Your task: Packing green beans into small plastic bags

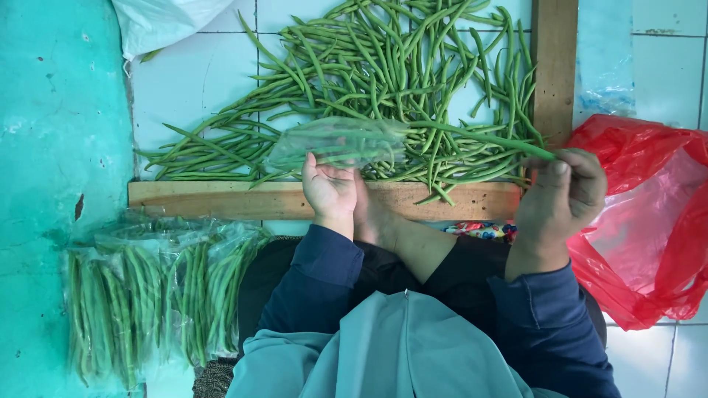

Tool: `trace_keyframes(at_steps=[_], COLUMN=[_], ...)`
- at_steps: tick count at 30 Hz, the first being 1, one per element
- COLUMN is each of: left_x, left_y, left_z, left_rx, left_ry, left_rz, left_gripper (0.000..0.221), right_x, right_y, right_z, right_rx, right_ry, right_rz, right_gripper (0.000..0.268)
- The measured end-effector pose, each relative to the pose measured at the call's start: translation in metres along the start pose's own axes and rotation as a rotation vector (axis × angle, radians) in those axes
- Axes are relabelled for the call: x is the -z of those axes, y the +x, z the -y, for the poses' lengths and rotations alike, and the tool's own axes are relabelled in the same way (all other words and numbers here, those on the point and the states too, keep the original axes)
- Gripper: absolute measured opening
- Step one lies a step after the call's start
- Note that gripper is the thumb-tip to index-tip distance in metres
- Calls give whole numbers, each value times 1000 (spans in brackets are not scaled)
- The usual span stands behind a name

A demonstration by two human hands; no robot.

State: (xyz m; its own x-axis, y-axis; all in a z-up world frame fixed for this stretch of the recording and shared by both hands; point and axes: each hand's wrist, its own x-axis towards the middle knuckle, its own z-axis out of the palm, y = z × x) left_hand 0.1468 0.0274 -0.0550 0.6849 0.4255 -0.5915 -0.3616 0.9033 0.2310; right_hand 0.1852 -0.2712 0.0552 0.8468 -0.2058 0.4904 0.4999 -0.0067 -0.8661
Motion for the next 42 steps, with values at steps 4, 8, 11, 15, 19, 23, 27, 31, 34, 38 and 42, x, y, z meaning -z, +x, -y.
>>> trace_keyframes(at_steps=[4, 8, 11, 15, 19, 23, 27, 31, 34, 38, 42], left_x=[-8, -7, -11, -13, -13, -6, -9, -14, -11, -20, -22], left_y=[-5, -1, -2, -7, -7, 0, -3, -9, -8, -16, -18], left_z=[-6, -6, -10, -14, -14, -11, -11, -9, -8, -8, 1], left_rx=[0, -4, 3, -14, -1, -68, -29, -53, -25, 54, 45], left_ry=[-57, -84, -137, -251, -276, -157, -113, -131, -182, -134, -97], left_rz=[72, 10, 78, 326, 307, 351, 267, 360, 357, 272, 303], left_gripper=[41, 43, 45, 46, 39, 35, 26, 42, 47, 26, 29], right_x=[12, 18, 20, 25, 23, 24, 23, 14, 0, -12, -32], right_y=[1, 1, 4, 7, 5, 3, 2, -2, -6, -20, -37], right_z=[10, 12, 15, 16, 10, -1, -8, -7, -3, -16, -19], right_rx=[-57, -93, -87, -117, -177, -290, -315, -377, -452, -578, -661], right_ry=[162, 200, 194, 188, 210, 330, 384, 405, 401, 479, 559], right_rz=[-79, -166, -183, -222, -229, -296, -273, -282, -248, -266, -240], right_gripper=[8, 8, 10, 11, 11, 6, 7, 8, 6, 5, 7])
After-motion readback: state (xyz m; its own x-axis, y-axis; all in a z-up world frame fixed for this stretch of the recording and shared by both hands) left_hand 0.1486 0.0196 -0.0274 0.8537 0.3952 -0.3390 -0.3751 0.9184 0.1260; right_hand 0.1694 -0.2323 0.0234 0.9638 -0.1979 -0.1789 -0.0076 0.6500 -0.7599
